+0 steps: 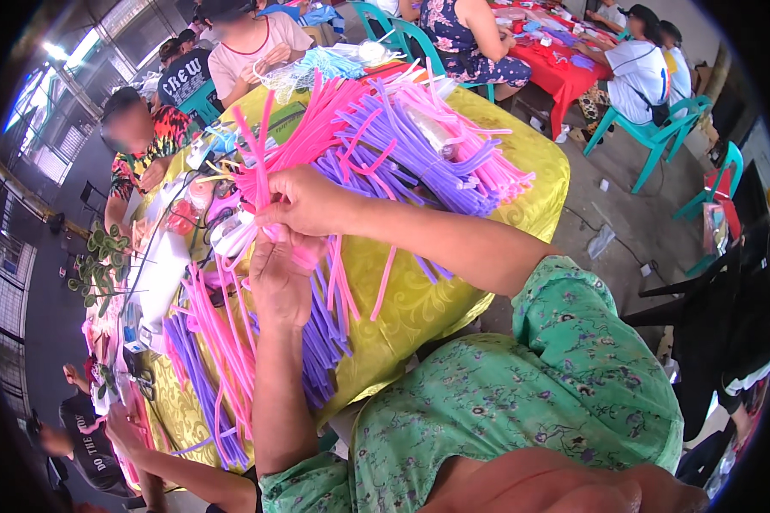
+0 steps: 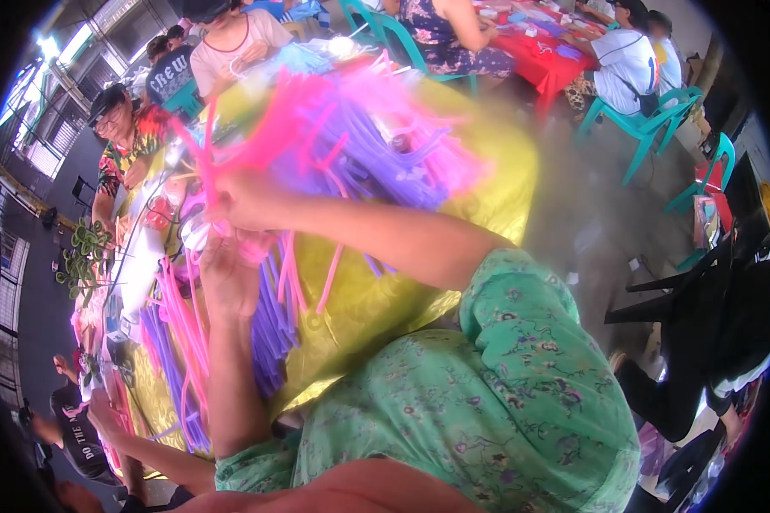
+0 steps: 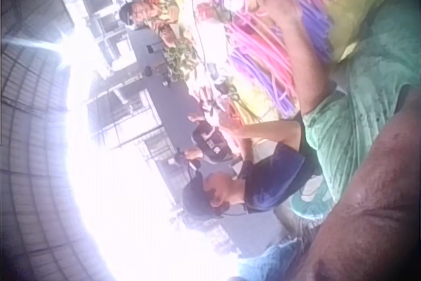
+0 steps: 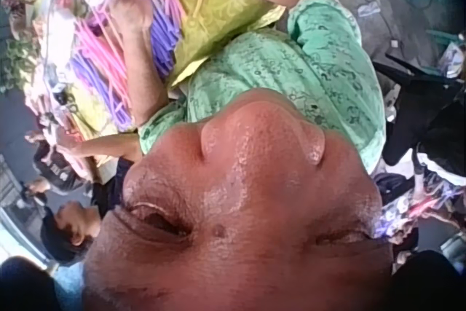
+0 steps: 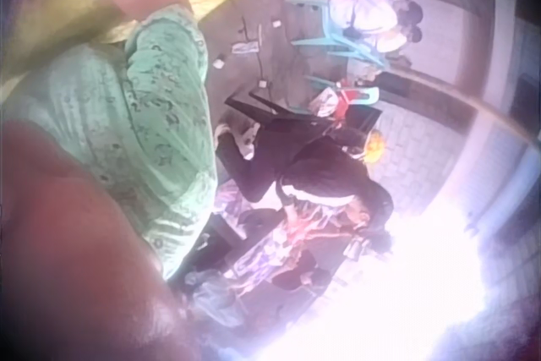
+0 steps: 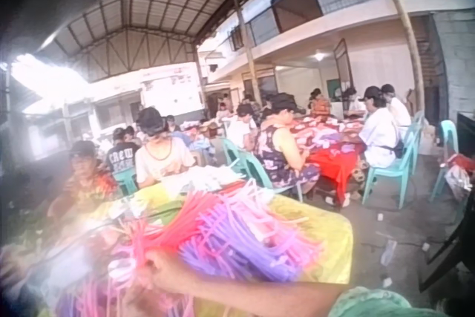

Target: The person weaves together pink and purple plastic strips by hand at a table, interlocking the flexible materials to create a floral or decorative pattern.

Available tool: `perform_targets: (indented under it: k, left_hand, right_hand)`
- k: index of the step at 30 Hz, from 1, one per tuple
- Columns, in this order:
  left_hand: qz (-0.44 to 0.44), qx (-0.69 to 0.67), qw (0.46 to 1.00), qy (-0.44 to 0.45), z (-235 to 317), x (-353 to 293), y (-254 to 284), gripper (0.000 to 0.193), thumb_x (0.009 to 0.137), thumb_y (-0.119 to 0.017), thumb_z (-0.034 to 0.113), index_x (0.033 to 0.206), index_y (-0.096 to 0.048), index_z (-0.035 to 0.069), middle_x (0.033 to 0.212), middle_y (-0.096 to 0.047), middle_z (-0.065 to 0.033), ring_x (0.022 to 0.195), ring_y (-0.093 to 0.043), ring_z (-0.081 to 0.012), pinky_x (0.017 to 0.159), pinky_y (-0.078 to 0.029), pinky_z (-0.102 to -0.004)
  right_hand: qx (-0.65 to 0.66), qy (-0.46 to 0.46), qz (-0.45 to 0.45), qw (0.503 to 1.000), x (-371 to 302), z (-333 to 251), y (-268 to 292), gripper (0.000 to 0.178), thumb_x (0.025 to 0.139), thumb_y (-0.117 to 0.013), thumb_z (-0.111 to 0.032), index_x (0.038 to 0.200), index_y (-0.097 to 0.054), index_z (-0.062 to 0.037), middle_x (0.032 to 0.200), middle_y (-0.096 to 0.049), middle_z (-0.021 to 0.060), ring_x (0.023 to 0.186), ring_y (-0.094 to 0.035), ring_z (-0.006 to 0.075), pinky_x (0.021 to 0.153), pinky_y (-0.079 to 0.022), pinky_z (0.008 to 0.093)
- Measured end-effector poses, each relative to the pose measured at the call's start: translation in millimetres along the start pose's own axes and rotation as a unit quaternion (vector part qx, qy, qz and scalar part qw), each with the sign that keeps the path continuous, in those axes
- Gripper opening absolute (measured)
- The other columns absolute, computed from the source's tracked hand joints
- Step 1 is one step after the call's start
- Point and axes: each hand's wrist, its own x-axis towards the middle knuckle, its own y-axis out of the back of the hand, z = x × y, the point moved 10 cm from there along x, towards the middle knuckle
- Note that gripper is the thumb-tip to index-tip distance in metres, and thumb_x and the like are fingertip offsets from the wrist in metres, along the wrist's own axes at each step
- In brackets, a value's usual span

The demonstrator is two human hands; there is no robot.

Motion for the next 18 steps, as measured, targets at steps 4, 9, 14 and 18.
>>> perform_targets:
  k: [4, 9, 14, 18]
  left_hand:
    - [0.110, 0.114, 0.987, 0.000, 6.9, -6.4, 14.2, 0.014, 0.091, -0.041, 0.022, 0.088, -0.048, 0.010, 0.057, -0.027, 0.0067, 0.047, -0.023, -0.0033, 0.041, -0.018, -0.0176]
    - [0.095, 0.180, 0.979, -0.023, 13.8, -6.3, 8.6, 0.016, 0.090, -0.044, 0.024, 0.084, -0.049, 0.010, 0.053, -0.029, 0.0084, 0.043, -0.023, -0.0015, 0.038, -0.016, -0.0174]
    - [0.044, 0.130, 0.990, -0.041, 19.4, -7.0, 2.4, 0.013, 0.090, -0.044, 0.019, 0.085, -0.050, 0.009, 0.055, -0.032, 0.0081, 0.044, -0.024, -0.0012, 0.038, -0.017, -0.0173]
    - [0.075, 0.150, 0.985, -0.031, 21.5, -11.7, -2.0, 0.018, 0.091, -0.042, 0.021, 0.086, -0.053, 0.007, 0.051, -0.032, 0.0059, 0.041, -0.024, -0.0031, 0.037, -0.018, -0.0200]
  right_hand:
    - [0.048, 0.012, 0.000, 0.999, -0.1, -10.1, 7.8, 0.008, 0.075, -0.062, -0.005, 0.078, -0.057, -0.0005, 0.063, -0.058, 0.0041, 0.055, -0.053, 0.0074, 0.048, -0.042, 0.0239]
    - [0.068, 0.021, -0.029, 0.997, 0.8, -20.1, 6.6, 0.005, 0.076, -0.059, -0.004, 0.077, -0.057, 0.0002, 0.061, -0.057, 0.0034, 0.051, -0.053, 0.0078, 0.044, -0.042, 0.0231]
    - [0.228, -0.052, -0.103, 0.967, -4.0, -16.9, -4.5, 0.004, 0.077, -0.059, -0.004, 0.076, -0.057, 0.0003, 0.065, -0.059, 0.0025, 0.055, -0.054, 0.0070, 0.049, -0.042, 0.0212]
    - [0.183, -0.019, -0.088, 0.979, 2.5, -10.2, -2.6, 0.003, 0.077, -0.060, -0.004, 0.076, -0.059, -0.0010, 0.066, -0.057, -0.0009, 0.057, -0.051, 0.0042, 0.052, -0.041, 0.0192]
